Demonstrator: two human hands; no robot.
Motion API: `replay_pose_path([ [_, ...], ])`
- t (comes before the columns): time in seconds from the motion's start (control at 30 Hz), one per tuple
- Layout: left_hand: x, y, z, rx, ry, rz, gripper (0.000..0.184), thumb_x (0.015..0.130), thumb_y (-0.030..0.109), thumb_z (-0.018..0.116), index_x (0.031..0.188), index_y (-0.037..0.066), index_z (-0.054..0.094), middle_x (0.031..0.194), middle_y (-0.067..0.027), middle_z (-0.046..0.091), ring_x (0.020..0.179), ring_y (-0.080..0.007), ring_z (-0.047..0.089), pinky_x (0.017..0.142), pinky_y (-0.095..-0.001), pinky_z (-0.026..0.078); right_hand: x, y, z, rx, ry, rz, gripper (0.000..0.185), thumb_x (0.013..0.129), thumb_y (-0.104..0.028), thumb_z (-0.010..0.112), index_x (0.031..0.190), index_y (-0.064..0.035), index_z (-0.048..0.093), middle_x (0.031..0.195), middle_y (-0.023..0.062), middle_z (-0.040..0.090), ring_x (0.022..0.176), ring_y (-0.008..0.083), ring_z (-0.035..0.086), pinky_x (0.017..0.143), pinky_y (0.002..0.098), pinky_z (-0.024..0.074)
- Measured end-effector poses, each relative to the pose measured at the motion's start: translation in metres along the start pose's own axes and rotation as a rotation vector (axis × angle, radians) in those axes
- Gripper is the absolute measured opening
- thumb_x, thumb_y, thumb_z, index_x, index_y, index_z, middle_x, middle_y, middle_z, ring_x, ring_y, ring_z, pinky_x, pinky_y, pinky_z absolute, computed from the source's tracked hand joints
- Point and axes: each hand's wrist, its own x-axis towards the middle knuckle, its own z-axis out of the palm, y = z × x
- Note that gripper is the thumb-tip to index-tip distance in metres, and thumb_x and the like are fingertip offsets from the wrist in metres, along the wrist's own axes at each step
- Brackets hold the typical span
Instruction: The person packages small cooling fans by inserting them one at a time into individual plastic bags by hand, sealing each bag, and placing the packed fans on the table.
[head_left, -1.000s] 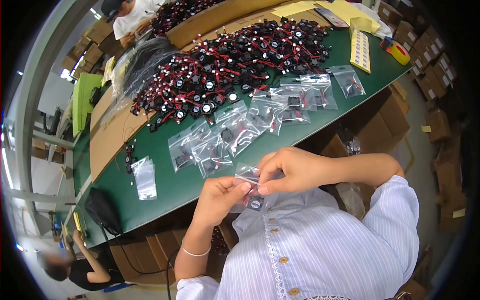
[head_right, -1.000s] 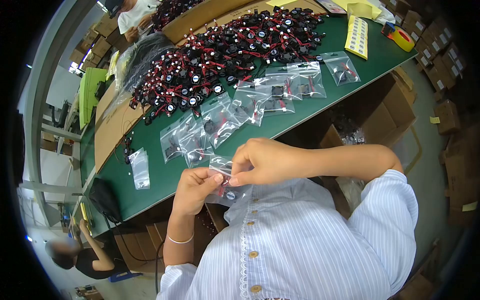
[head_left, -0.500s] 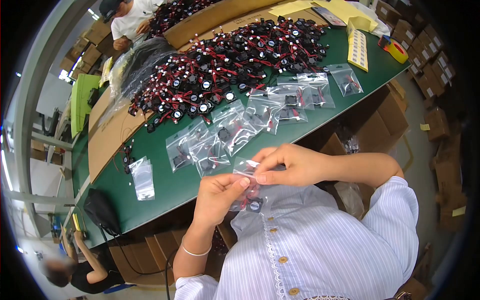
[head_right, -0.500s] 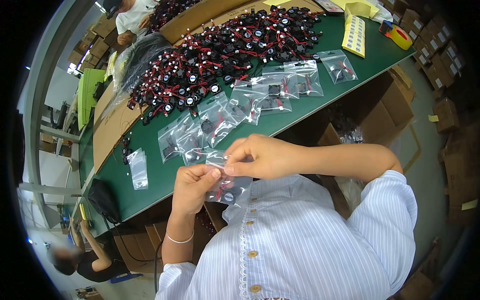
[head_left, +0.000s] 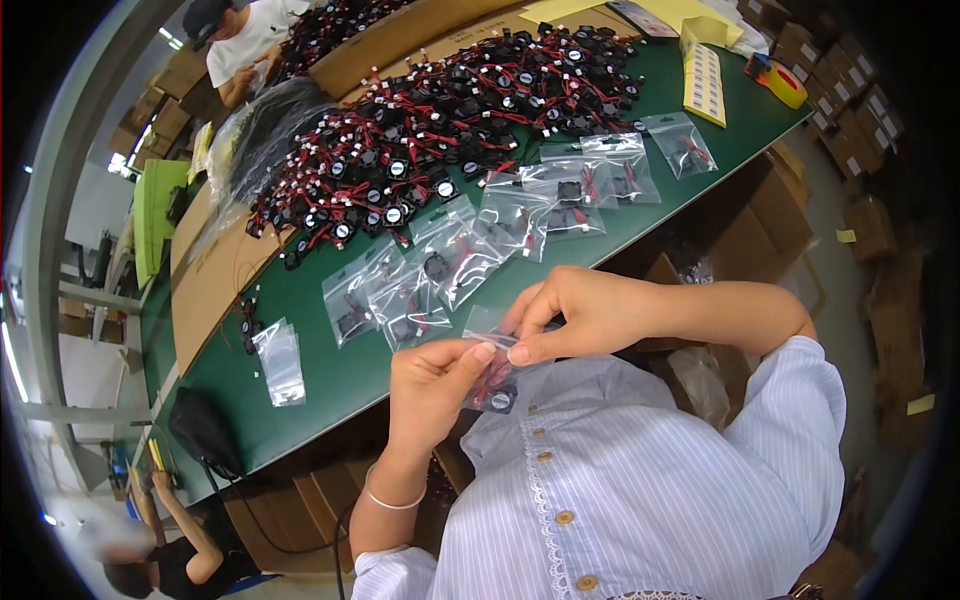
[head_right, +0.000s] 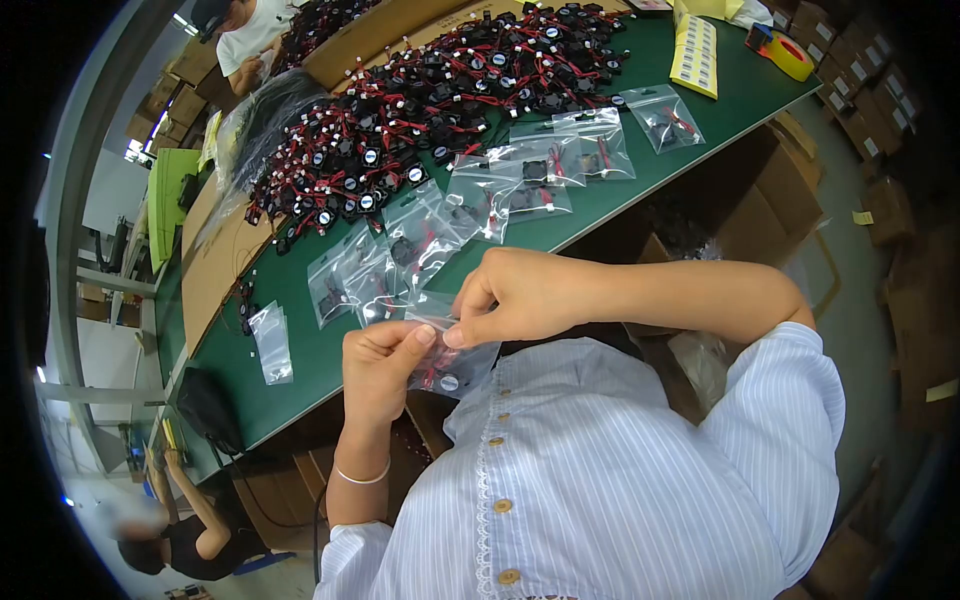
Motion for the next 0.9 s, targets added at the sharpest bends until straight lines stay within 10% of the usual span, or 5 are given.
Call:
replay_pose_path([
  [0.5, -0.004, 0.007, 0.003, -0.075, 0.020, 0.043, 0.012, 0.085, 0.005, 0.059, 0.082, -0.006, 0.062, 0.075, -0.0115, 0.066, 0.063, -0.0120, 0.063, 0.053, -0.0222, 0.050, 0.002, -0.015, 0.010, 0.200, 0.166, -0.040, 0.018, 0.082, -0.016, 0.066, 0.083, 0.0012, 0.062, 0.075, 0.0044, 0.062, 0.068, 0.0072, 0.056, 0.062, 0.0230, 0.0461],
  [0.9, -0.019, -0.003, -0.002, 0.238, 0.265, 0.429, 0.005, 0.078, 0.001, 0.066, 0.076, -0.003, 0.065, 0.064, -0.0024, 0.061, 0.055, -0.0046, 0.052, 0.047, -0.0186, 0.038, 0.011, -0.026, 0.036, -0.228, 0.302, -0.373, 0.017, 0.085, -0.015, 0.053, 0.079, 0.0002, 0.053, 0.073, 0.0166, 0.057, 0.065, 0.0335, 0.056, 0.059, 0.0409, 0.0424],
])
